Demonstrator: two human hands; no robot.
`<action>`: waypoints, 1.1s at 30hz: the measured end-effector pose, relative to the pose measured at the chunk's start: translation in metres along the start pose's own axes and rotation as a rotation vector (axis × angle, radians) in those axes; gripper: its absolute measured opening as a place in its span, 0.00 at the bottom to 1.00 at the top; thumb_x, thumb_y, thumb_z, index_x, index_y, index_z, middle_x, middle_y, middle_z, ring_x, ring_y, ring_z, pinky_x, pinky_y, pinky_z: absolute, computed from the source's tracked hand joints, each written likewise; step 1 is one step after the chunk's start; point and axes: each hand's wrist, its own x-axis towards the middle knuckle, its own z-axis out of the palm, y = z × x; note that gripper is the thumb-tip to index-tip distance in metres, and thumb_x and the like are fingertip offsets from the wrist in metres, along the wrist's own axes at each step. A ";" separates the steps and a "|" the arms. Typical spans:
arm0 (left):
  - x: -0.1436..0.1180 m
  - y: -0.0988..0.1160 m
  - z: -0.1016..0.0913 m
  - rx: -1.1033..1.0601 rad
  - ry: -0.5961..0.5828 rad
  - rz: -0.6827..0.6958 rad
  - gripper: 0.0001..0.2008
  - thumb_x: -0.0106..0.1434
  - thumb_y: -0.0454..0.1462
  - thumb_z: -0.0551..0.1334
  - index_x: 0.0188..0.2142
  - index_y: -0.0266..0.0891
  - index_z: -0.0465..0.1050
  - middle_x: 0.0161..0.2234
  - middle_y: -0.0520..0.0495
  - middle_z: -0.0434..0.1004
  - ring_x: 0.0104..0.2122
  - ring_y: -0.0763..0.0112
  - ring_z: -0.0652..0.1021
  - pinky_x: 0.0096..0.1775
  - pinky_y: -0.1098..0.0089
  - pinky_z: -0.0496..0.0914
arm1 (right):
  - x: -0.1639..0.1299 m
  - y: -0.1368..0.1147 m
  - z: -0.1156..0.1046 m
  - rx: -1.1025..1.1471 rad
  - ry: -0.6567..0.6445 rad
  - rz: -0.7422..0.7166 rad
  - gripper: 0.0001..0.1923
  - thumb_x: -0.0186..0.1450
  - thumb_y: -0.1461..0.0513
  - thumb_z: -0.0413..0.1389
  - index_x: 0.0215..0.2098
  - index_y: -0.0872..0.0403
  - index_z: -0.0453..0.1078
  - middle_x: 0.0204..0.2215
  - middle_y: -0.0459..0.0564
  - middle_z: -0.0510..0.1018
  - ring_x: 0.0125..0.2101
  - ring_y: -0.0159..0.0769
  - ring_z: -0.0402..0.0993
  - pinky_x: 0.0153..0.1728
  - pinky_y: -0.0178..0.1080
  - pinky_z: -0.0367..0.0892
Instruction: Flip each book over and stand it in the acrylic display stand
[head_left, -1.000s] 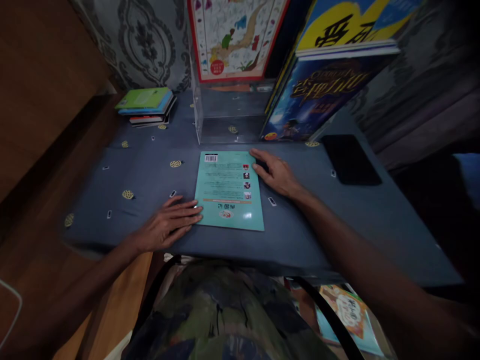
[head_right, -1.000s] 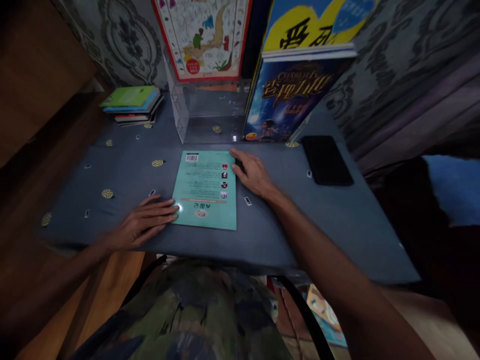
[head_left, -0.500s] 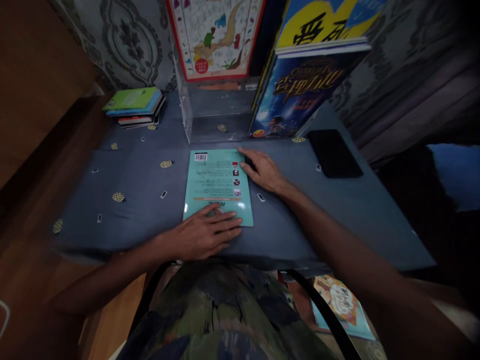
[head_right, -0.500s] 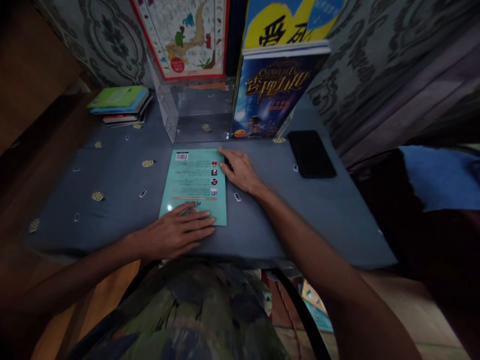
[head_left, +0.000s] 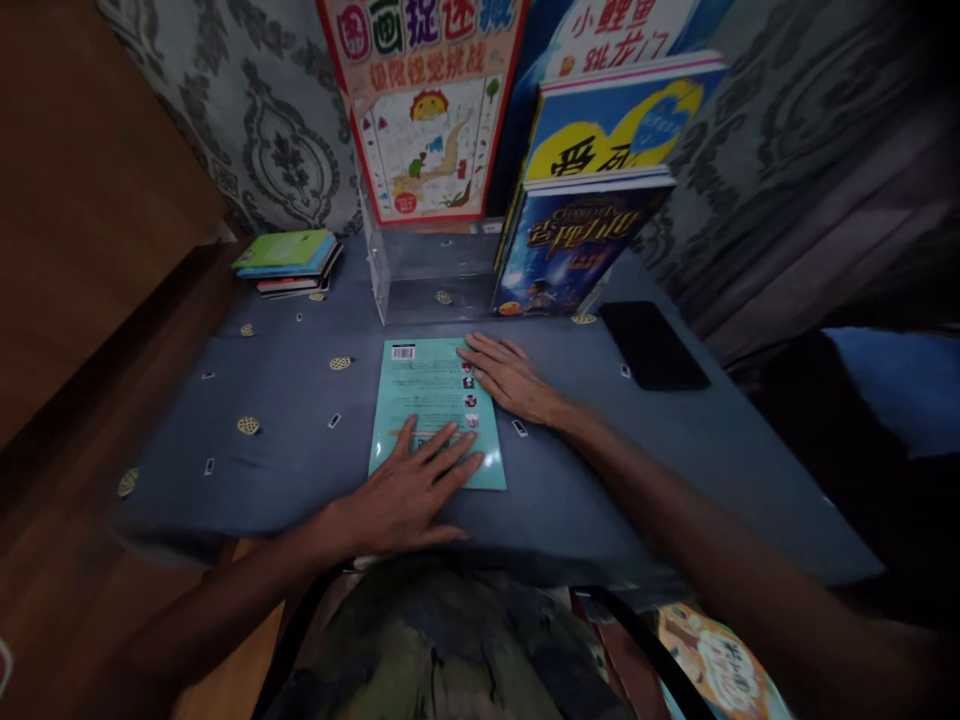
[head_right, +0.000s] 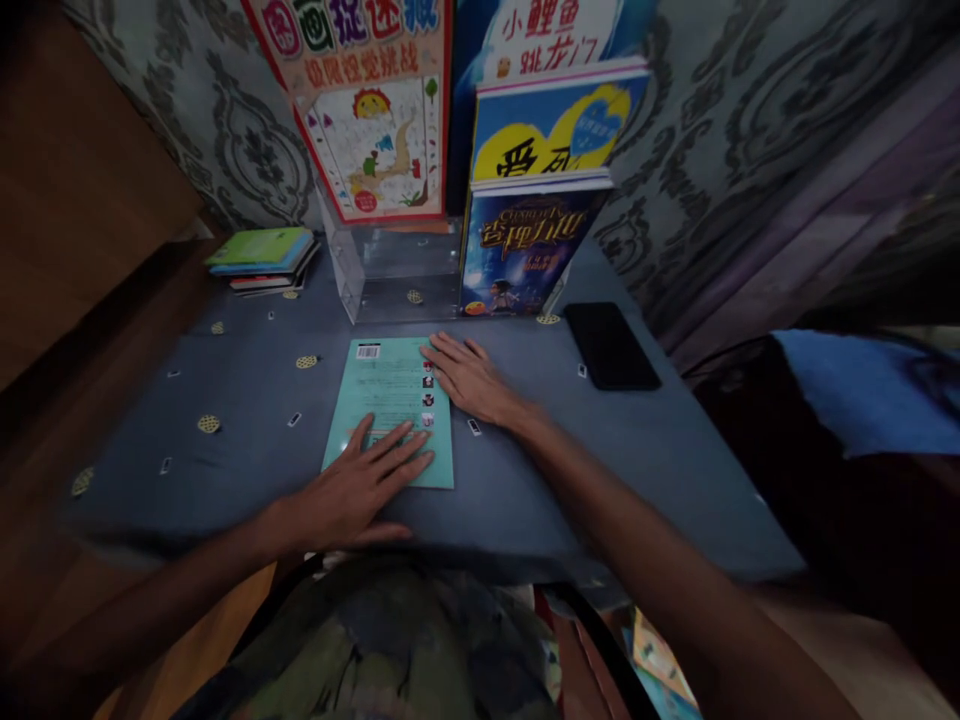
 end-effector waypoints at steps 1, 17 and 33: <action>-0.004 0.003 0.001 -0.001 0.000 0.005 0.42 0.68 0.56 0.58 0.71 0.34 0.47 0.70 0.29 0.51 0.71 0.44 0.50 0.66 0.33 0.39 | -0.003 -0.004 -0.001 -0.010 -0.002 -0.005 0.26 0.75 0.57 0.40 0.68 0.50 0.59 0.70 0.56 0.59 0.70 0.47 0.52 0.65 0.62 0.51; -0.071 0.054 -0.019 0.359 0.128 0.229 0.20 0.73 0.35 0.55 0.62 0.37 0.66 0.63 0.41 0.70 0.62 0.58 0.71 0.65 0.52 0.61 | -0.103 -0.072 -0.013 0.027 -0.081 -0.105 0.33 0.71 0.43 0.48 0.71 0.38 0.50 0.72 0.50 0.51 0.71 0.52 0.47 0.67 0.66 0.48; -0.037 0.024 -0.118 0.504 0.529 -0.107 0.23 0.72 0.55 0.51 0.37 0.41 0.73 0.24 0.50 0.74 0.24 0.69 0.76 0.28 0.71 0.66 | -0.099 -0.095 -0.018 0.413 0.091 0.045 0.23 0.74 0.49 0.44 0.61 0.44 0.69 0.53 0.53 0.79 0.54 0.47 0.75 0.60 0.57 0.66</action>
